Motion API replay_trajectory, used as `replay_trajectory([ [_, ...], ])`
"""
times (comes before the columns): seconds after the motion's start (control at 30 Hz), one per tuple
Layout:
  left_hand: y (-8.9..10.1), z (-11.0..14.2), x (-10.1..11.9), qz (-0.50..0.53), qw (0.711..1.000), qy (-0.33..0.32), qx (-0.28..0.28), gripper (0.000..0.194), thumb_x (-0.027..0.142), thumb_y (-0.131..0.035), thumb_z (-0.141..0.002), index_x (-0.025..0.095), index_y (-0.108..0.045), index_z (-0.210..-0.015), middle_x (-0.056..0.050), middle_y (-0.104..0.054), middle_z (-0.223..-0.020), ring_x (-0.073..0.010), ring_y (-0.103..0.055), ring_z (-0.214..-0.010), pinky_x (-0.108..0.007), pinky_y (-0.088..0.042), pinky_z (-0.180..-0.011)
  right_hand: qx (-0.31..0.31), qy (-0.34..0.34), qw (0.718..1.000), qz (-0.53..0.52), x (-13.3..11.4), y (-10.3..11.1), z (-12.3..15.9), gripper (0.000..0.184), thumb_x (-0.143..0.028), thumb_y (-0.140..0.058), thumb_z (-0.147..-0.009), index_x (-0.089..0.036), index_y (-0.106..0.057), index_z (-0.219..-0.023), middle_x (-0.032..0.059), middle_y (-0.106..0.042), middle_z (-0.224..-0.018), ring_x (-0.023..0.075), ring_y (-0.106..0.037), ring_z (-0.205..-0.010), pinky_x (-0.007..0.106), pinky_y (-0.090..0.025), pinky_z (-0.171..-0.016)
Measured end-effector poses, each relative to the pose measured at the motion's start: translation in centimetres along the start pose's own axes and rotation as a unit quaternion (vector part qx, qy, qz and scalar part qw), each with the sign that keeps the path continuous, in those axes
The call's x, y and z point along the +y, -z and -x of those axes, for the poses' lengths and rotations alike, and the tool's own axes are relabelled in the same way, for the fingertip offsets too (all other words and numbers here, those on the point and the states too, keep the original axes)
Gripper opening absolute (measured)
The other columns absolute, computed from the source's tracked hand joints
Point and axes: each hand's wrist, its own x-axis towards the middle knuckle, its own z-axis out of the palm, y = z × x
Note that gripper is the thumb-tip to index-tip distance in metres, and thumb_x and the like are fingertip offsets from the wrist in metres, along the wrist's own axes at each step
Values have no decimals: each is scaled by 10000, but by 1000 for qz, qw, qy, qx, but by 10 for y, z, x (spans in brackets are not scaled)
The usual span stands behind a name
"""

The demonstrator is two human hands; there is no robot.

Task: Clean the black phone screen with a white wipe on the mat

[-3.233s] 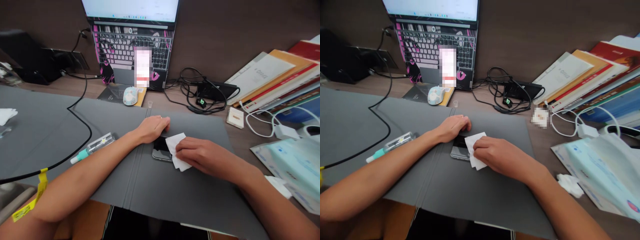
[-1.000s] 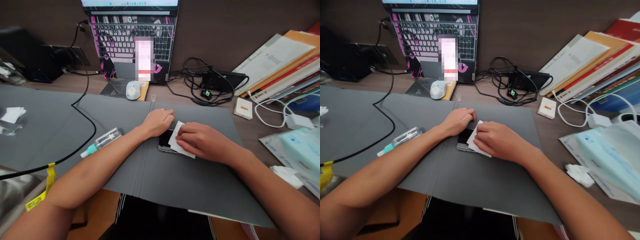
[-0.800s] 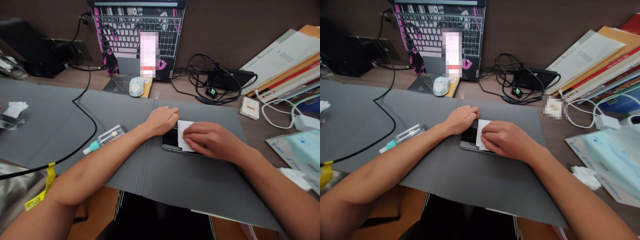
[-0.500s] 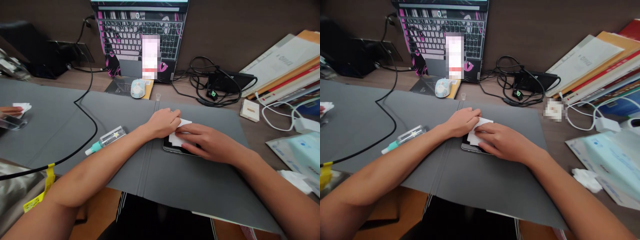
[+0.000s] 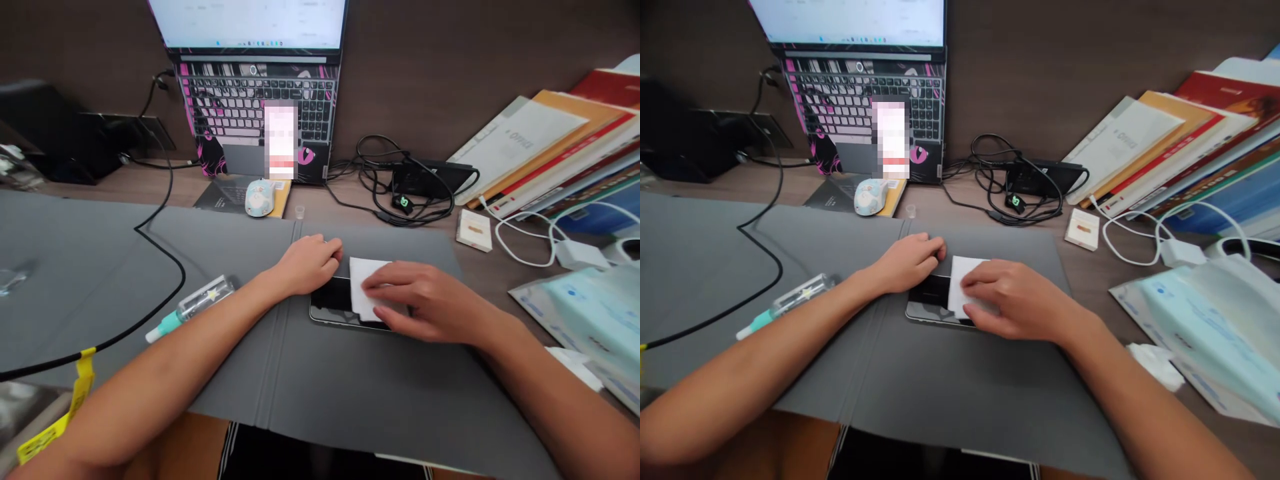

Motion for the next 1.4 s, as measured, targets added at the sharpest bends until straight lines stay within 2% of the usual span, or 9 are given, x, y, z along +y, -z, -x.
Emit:
replay_trajectory([
  [0.13, 1, 0, -5, 22, 1000, -12, -16, 245, 200, -387, -914, 224, -619, -985, -55, -637, -896, -252, -606, -954, -382, -491, -849, -20, 25, 999, -2, -4, -4, -5, 356, -349, -595, -974, -113, -716, -1212, 177, -694, -1289, 297, -653, -1173, 444, -518, -992],
  [0.33, 3, 1, -4, 35, 999, -20, -13, 213, 184, -412, -888, 218, -616, -938, -56, -638, -869, -262, -588, -936, -395, -482, -851, -33, -16, 999, -23, -3, 7, 0, 273, -338, -582, -1009, -186, -775, -891, 61, -750, -932, 201, -668, -850, 378, -484, -837],
  [0.43, 2, 1, -4, 40, 999, -20, -11, 222, 173, -420, -892, 214, -630, -950, -55, -640, -872, -260, -581, -930, -402, -485, -857, -36, -26, 999, -28, -3, 7, 3, 288, -285, -560, -1024, -196, -765, -843, 44, -747, -878, 182, -666, -819, 356, -486, -803],
  [0.53, 2, 0, -5, 47, 998, -22, -19, 241, 137, -427, -936, 207, -654, -977, -44, -658, -897, -241, -591, -970, -405, -497, -900, -32, -2, 999, -41, -7, 1, 2, 291, -266, -502, -1063, -180, -768, -984, 75, -768, -1035, 199, -693, -960, 355, -525, -860],
  [0.63, 5, -1, -7, 56, 998, -19, -39, 153, 240, -541, -1022, 171, -672, -1061, -50, -687, -1024, -219, -639, -1027, -427, -535, -938, -27, 15, 999, -31, -13, -7, -2, 277, -297, -505, -1068, -178, -741, -1153, 102, -745, -1203, 221, -689, -1085, 373, -554, -912],
  [0.77, 10, -7, -7, 75, 995, 0, -61, 312, 378, -647, -1008, 160, -649, -1231, -95, -670, -1241, -228, -678, -1070, -445, -589, -928, -15, 50, 998, 35, -19, -17, -8, 327, -321, -494, -1070, -119, -710, -1210, 152, -732, -1179, 270, -686, -1061, 426, -579, -879],
  [1.03, 9, -10, -8, 101, 993, 12, -55, 321, 367, -641, -1012, 165, -640, -1262, -100, -663, -1267, -235, -675, -1090, -452, -591, -935, -16, 88, 994, 60, -27, -30, -22, 466, -440, -584, -1021, -86, -642, -1319, 169, -706, -1239, 316, -643, -1178, 477, -537, -1008],
  [1.27, 7, -11, -10, 104, 993, 14, -52, 282, 364, -639, -1014, 159, -662, -1206, -91, -682, -1225, -228, -678, -1080, -452, -583, -946, -7, 96, 995, 28, -25, -18, -18, 294, -315, -517, -1066, -139, -745, -1004, 99, -743, -985, 226, -660, -893, 390, -524, -820],
  [1.4, 7, -12, -9, 105, 993, 17, -46, 265, 376, -643, -1011, 153, -675, -1151, -81, -694, -1174, -221, -681, -1057, -445, -576, -943, -4, 94, 995, 21, -24, -22, -19, 372, -406, -536, -1054, -91, -726, -1112, 126, -731, -1026, 251, -651, -944, 408, -525, -848],
])
